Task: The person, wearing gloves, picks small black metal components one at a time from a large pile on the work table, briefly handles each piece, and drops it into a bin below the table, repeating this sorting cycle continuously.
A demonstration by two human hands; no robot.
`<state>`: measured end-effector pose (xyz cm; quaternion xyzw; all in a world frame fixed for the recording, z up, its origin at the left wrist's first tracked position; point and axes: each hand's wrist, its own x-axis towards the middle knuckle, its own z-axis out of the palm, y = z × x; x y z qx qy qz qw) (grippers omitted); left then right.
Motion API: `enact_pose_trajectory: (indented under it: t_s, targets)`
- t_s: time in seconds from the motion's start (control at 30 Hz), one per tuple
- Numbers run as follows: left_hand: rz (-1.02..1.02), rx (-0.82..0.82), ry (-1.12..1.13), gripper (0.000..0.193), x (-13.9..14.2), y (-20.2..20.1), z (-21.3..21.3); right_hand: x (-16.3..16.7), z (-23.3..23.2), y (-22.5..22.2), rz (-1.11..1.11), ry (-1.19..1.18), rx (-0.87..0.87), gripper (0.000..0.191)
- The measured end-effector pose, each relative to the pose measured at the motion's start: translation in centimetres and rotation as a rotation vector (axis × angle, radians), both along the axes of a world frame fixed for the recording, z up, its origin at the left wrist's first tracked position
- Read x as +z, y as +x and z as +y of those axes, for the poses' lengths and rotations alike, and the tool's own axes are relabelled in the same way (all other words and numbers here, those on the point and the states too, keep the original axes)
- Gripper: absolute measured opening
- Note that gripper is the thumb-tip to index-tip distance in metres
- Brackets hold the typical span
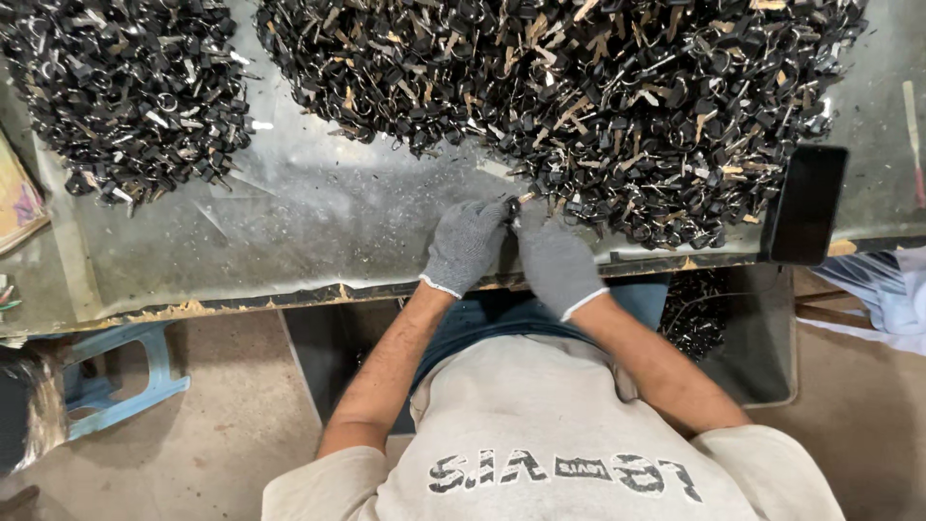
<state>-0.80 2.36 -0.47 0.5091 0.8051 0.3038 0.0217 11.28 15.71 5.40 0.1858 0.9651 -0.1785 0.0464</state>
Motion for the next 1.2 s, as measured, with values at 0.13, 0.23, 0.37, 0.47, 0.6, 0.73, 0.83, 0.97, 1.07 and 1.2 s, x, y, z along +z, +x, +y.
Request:
enact_pose_trajectory:
  t_s: [0.13,0.23,0.37,0.47,0.6,0.73,0.83,0.97,1.07,1.2]
  targets:
    - [-0.019,0.03,0.06,0.025,-0.5,0.1,-0.3,-0.3,1.6,0.2,-0.029,-0.241,0.085,0.034]
    - [0.001,0.006,-0.017,0.021,-1.0,0.4,-0.3,-1.2,0.2,0.2,-0.028,0.023,0.044,0.033]
    - [0.039,-0.014,-0.013,0.028,-1.5,0.5,-0.2,-1.7,-0.2,-0.3,-0.094,0.051,0.035,0.028]
    - [0.079,0.02,-0.011,0.027,-1.5,0.7,-0.4,-1.0,0.7,-0.2,-0.18,-0.19,0.042,0.043]
    - [0.119,0.046,-0.003,0.03,-0.8,0.8,-0.3,-0.1,0.0,0.3,0.138,0.028,0.009,0.054]
    - [0.006,0.028,-0.075,0.041,0.9,1.1,0.0,-0.5,0.0,0.2,-0.041,-0.08,0.001,0.043]
    - [-0.229,0.019,-0.256,0.033,2.5,2.0,-0.8,-1.1,1.6,1.3,-0.089,-0.323,-0.016,0.037]
    - [-0.257,0.049,-0.087,0.038,3.9,1.2,-1.1,-1.7,1.4,3.6,-0.142,-0.297,0.084,0.032]
    - [-0.073,-0.162,0.249,0.046,4.3,-0.9,0.3,-2.0,0.2,3.7,-0.108,-0.325,0.191,0.03]
    - [0.04,-0.214,-0.119,0.032,4.1,-2.5,2.7,-1.6,-0.1,2.4,-0.042,-0.213,0.193,0.023]
